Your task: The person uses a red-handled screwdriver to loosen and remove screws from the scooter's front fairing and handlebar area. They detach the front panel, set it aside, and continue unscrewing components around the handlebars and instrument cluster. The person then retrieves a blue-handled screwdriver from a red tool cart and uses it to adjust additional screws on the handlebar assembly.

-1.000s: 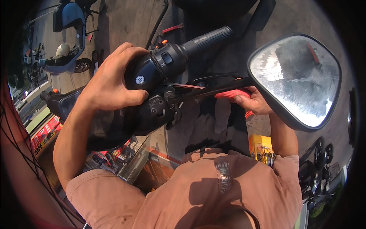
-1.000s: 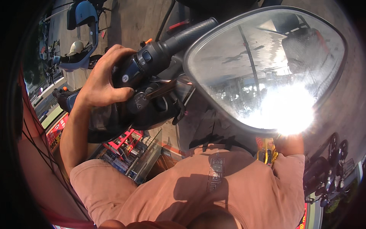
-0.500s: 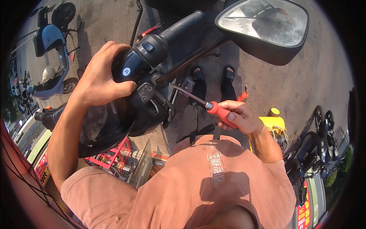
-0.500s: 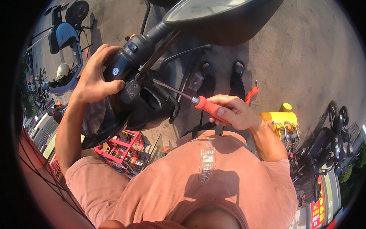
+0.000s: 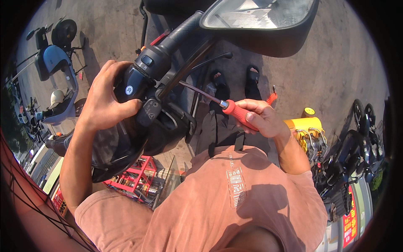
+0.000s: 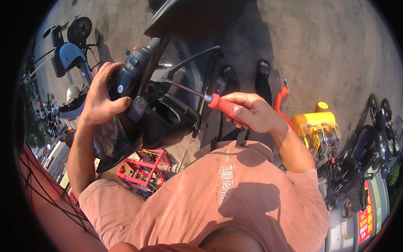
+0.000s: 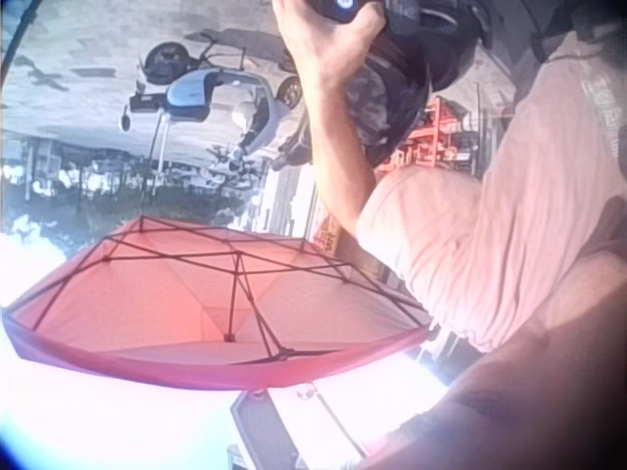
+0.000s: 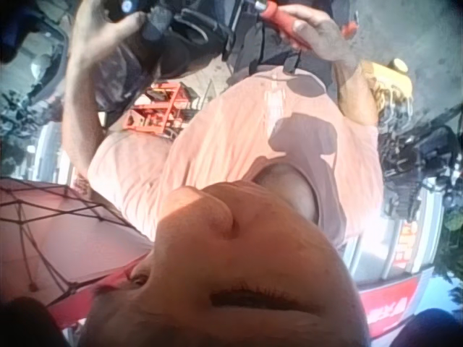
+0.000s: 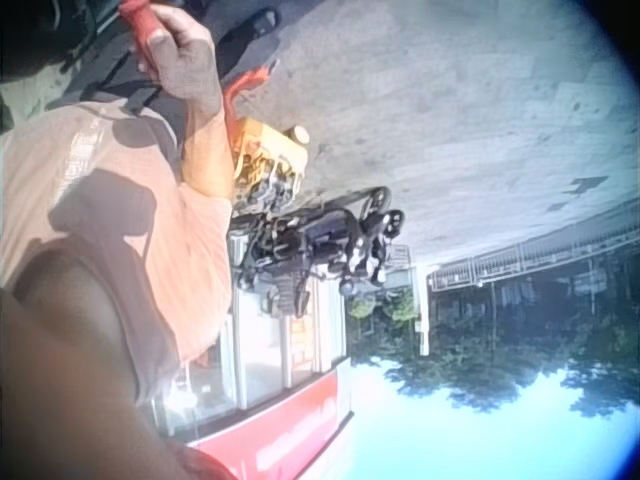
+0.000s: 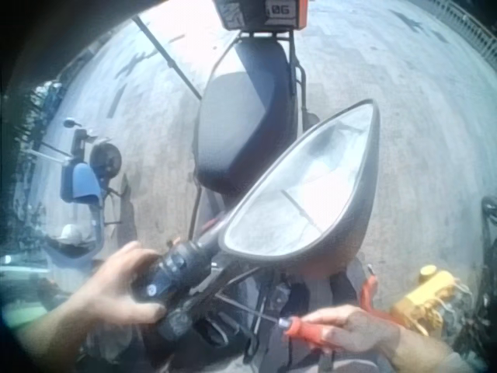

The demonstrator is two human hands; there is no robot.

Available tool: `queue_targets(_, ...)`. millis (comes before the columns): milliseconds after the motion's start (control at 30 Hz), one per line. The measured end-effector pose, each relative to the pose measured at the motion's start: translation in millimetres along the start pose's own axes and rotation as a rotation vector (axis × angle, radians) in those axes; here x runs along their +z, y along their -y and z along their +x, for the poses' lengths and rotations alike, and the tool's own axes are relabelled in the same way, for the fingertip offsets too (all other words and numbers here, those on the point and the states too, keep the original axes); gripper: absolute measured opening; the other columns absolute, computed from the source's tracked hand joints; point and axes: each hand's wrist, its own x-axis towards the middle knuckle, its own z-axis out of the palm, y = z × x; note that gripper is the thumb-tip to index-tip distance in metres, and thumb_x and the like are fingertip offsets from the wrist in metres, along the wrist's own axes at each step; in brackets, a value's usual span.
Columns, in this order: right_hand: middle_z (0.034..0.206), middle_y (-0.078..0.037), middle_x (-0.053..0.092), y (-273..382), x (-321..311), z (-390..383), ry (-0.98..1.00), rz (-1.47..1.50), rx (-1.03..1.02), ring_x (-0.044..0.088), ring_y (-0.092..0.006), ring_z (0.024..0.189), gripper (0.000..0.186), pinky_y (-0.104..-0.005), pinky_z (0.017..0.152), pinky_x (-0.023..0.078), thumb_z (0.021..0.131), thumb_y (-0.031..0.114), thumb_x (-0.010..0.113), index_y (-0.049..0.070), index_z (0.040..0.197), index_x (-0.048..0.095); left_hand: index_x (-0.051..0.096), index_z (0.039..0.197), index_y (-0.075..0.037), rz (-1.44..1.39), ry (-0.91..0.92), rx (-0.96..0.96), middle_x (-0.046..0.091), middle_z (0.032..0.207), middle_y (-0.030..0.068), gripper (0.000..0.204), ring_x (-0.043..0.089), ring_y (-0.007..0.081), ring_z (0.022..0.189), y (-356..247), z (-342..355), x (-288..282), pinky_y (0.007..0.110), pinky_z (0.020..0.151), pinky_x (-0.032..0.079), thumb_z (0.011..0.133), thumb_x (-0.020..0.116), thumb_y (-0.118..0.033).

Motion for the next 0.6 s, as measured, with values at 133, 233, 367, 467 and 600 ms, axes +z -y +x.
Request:
queue_targets(133,0.086,-0.008,0.069,28.3,-17.1,25.4,-0.017,-0.523,-0.281,0.063,-0.0142,0.072,0.032,-0.0287,0.066,0.052,0.085,0.003,0.063,-0.001,0.116,0.068,0.058,0.119,0.007,0.016,-0.001,-0.012,0.057,0.106,0.0174,0.070,0.060,0.0316,0.101,-0.4,-0.9,-0.8,0.038,0.092,0.048,0.057,0.072,-0.025)
queue_targets(233,0.091,-0.013,0.071,43.0,-21.7,43.6,-0.004,-0.711,-0.420,0.066,-0.0238,0.073,0.035,-0.0327,0.068,0.053,0.079,0.001,0.066,-0.002,0.114,0.068,0.058,0.118,0.007,0.002,-0.002,-0.021,0.057,0.105,0.0174,0.070,0.060,0.0318,0.100,-1.0,-0.7,-0.7,0.039,0.091,0.049,0.057,0.072,-0.024)
queue_targets(367,0.087,-0.015,0.069,47.3,-27.0,55.1,-0.013,-0.781,-0.341,0.064,-0.0295,0.072,0.040,-0.0357,0.066,0.052,0.075,0.006,0.068,0.003,0.114,0.069,0.058,0.117,0.007,-0.008,-0.012,-0.006,0.056,0.105,0.0175,0.069,0.060,0.0320,0.098,-1.4,0.2,1.0,0.038,0.091,0.048,0.056,0.071,-0.023)
queue_targets(467,0.089,-0.015,0.069,43.8,-25.8,54.1,-0.015,-0.729,-0.317,0.064,-0.0307,0.074,0.040,-0.0365,0.066,0.051,0.073,0.007,0.066,0.004,0.113,0.069,0.055,0.118,0.007,-0.017,-0.018,-0.027,0.051,0.104,0.0144,0.071,0.056,0.0278,0.099,-1.6,-0.1,3.6,0.035,0.092,0.045,0.056,0.069,-0.024)
queue_targets(600,0.090,-0.014,0.069,42.1,-15.4,47.9,-0.021,-0.746,-0.371,0.065,-0.0317,0.078,0.038,-0.0376,0.069,0.052,0.074,0.007,0.067,0.003,0.112,0.068,0.055,0.119,0.007,0.010,-0.028,-0.051,0.055,0.104,0.0171,0.072,0.059,0.0312,0.096,-3.3,1.1,6.4,0.037,0.090,0.047,0.059,0.076,-0.027)
